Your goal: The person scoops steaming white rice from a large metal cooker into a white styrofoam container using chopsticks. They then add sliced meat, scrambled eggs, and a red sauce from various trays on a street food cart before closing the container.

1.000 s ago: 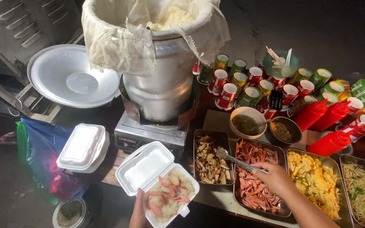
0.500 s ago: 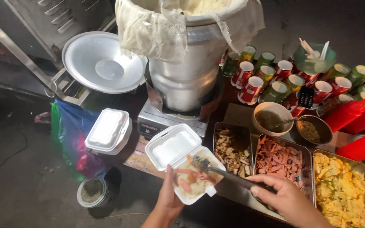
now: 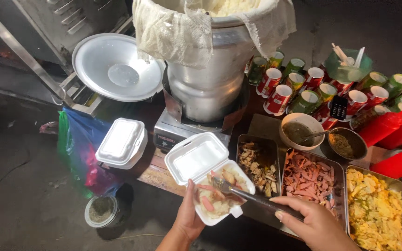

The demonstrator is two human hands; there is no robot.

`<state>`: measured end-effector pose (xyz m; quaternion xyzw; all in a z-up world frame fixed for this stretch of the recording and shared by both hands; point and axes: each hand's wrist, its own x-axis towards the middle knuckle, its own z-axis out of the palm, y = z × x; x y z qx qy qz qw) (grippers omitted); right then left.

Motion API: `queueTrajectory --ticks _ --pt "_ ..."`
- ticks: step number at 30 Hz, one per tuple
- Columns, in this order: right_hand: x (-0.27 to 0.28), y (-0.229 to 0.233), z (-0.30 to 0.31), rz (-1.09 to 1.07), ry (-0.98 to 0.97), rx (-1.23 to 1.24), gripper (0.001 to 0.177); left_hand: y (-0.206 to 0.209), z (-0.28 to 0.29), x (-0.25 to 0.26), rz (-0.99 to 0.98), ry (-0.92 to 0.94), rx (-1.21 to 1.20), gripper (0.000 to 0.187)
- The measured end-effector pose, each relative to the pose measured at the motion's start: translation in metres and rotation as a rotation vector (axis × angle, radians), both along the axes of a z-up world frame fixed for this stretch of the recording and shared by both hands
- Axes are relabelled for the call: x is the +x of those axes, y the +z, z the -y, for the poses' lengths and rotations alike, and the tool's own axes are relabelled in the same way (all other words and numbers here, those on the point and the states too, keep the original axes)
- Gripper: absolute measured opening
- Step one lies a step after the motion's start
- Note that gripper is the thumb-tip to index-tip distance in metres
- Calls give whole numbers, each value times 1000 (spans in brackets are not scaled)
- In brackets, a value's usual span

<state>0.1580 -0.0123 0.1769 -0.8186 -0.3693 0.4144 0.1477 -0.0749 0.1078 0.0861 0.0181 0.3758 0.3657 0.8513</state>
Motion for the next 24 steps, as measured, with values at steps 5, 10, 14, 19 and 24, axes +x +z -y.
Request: queueTrajectory --ticks 5,10,14,19,24 --pt "27 10 -1 -96 -220 86 41 8 1 -3 0 36 4 72" --pt "66 -50 -17 354 -7 -199 35 21 5 -8 -56 48 -5 74" --pt "70 -99 -22 470 146 -179 36 20 7 -11 -71 36 -6 74" --pt "77 -88 -17 329 -86 -107 32 9 7 -15 -79 25 -65 75" --pt "83 -60 -11 199 -225 -51 30 29 9 -14 -104 35 -64 75"
